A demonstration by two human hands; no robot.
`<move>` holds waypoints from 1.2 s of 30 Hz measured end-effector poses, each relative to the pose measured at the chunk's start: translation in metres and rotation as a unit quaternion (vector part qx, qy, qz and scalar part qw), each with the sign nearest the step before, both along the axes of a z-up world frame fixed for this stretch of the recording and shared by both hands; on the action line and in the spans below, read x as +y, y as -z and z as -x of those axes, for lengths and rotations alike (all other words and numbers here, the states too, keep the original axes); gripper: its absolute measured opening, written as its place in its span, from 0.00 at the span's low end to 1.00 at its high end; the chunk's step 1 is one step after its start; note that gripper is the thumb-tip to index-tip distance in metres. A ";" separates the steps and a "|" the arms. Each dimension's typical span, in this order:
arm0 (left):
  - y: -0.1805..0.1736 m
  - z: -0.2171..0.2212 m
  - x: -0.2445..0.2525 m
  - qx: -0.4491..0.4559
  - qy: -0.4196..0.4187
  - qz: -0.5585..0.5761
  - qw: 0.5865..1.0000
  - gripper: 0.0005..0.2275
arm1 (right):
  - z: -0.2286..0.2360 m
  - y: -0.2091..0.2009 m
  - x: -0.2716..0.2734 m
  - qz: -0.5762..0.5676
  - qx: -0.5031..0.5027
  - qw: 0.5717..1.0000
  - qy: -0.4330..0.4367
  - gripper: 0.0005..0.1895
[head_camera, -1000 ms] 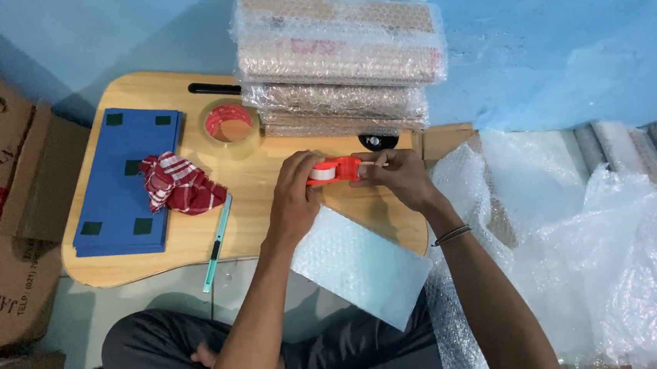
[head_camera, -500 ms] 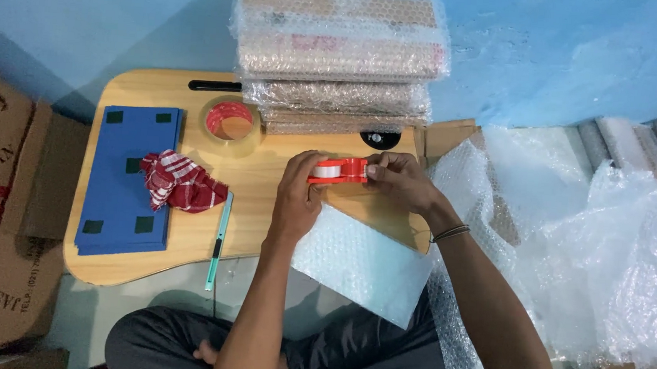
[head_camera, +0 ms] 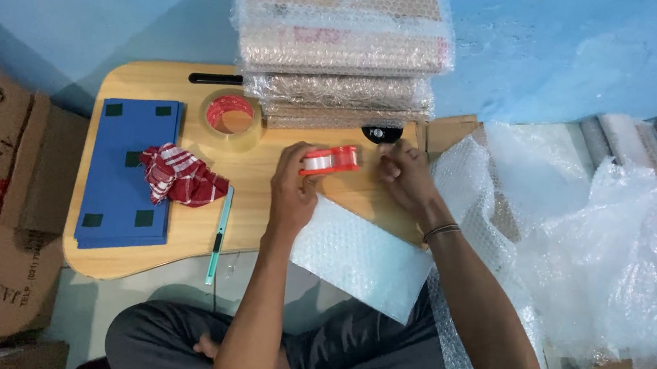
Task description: The person sits on the floor and wraps a rectangular mirror in bubble wrap. They wipe the mirror with a cloth, place it on bubble wrap, fold the wrap around it, and secure it with tape. The wrapped mirror is then placed into a cardboard box.
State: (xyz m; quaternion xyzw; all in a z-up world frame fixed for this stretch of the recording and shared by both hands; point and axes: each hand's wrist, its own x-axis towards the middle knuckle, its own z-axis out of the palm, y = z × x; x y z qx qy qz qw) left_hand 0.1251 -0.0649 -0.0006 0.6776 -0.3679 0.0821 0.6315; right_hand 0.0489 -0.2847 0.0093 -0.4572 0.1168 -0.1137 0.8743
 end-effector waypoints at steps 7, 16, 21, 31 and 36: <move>0.012 -0.004 -0.003 0.005 -0.068 0.011 0.998 0.16 | 0.020 -0.032 -0.003 0.225 0.017 0.974 -0.031 0.15; 0.030 -0.012 -0.006 -0.018 -0.190 -0.173 0.966 0.20 | 0.019 -0.036 0.055 0.398 -0.057 0.915 -0.032 0.39; 0.041 -0.015 -0.008 0.006 -0.205 -0.237 0.950 0.24 | 0.015 -0.022 0.092 0.456 -0.043 0.889 -0.009 0.49; 0.038 -0.012 -0.006 0.052 -0.235 -0.193 0.951 0.37 | 0.013 0.000 0.104 0.415 -0.019 0.909 -0.026 0.61; 0.046 -0.016 -0.007 0.074 -0.223 -0.166 0.958 0.39 | 0.016 0.002 0.103 0.448 -0.025 0.893 -0.033 0.64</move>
